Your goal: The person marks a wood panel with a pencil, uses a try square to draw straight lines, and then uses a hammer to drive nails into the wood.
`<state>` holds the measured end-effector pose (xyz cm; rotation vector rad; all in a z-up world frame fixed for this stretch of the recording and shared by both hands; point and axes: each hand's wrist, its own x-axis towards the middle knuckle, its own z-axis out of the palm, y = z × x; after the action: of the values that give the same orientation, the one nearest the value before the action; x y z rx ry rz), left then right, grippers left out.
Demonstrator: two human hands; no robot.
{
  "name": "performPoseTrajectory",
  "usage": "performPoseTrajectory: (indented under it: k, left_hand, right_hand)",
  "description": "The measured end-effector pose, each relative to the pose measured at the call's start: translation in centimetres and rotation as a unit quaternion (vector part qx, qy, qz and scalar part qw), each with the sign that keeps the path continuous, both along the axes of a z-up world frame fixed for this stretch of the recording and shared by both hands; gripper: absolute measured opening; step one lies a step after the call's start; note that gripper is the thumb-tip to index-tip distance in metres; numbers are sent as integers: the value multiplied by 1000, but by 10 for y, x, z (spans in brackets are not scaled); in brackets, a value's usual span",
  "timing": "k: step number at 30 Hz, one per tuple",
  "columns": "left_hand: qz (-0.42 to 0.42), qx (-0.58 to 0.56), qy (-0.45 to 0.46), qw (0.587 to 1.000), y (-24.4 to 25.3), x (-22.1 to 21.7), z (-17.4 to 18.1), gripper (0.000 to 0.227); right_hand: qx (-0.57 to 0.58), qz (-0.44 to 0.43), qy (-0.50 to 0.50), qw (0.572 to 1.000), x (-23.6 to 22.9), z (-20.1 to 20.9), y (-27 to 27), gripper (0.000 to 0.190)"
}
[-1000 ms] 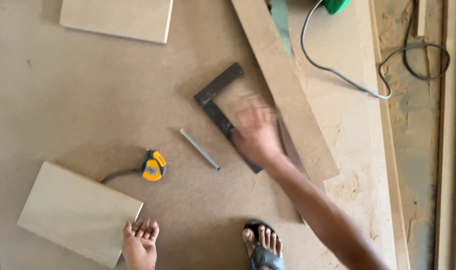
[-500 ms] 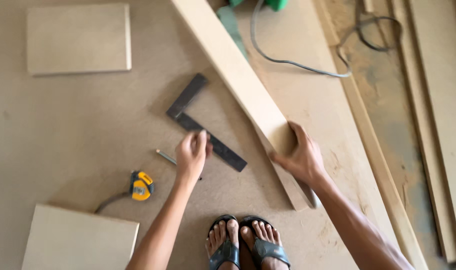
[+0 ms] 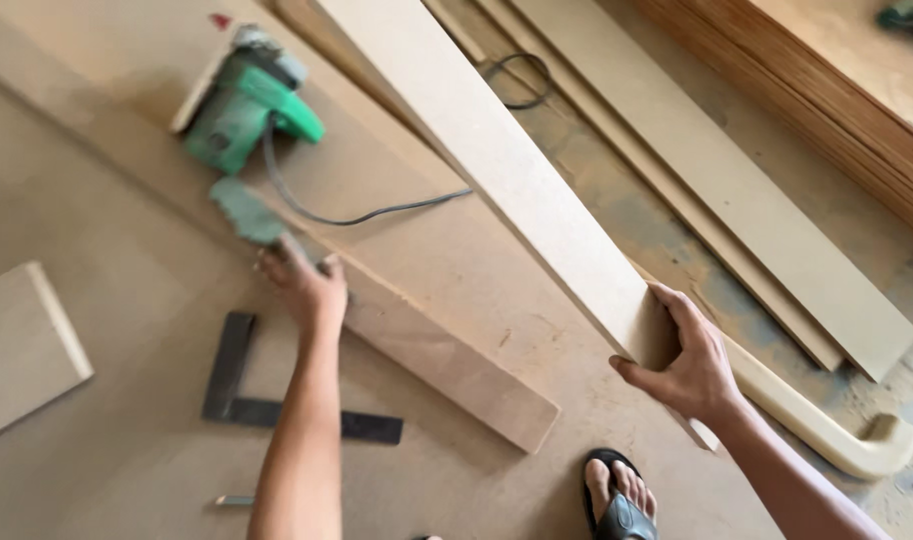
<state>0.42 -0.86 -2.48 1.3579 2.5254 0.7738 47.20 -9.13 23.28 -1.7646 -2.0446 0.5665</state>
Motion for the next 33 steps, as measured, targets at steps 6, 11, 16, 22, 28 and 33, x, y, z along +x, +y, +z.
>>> performPoseTrajectory:
  k: [6,11,16,22,28,33]
  left_hand:
    - [37,115,-76,990,-59,24,50,80]
    - [-76,174,-33,981,-121,97,105,68]
    - [-229,145,-121,955,-125,173,136,61]
    - [-406,137,-54,902,-89,223,155,53]
    - [-441,167,-271,839,-79,328,160,59]
    - [-470,147,-95,865,-100,302,170,60]
  right_hand:
    - [-91,-128,-48,986,109,-75,33,100]
    - [-146,-210,-161,953,203,-122,109,101]
    - [-110,-106,-307,939,279,-126,205,86]
    - [-183,-179,3,967,166,-77,182,77]
    - [-346,38,459,818,20,-58,72,56]
    - [-235,-53,49,969,60,-77,139,39]
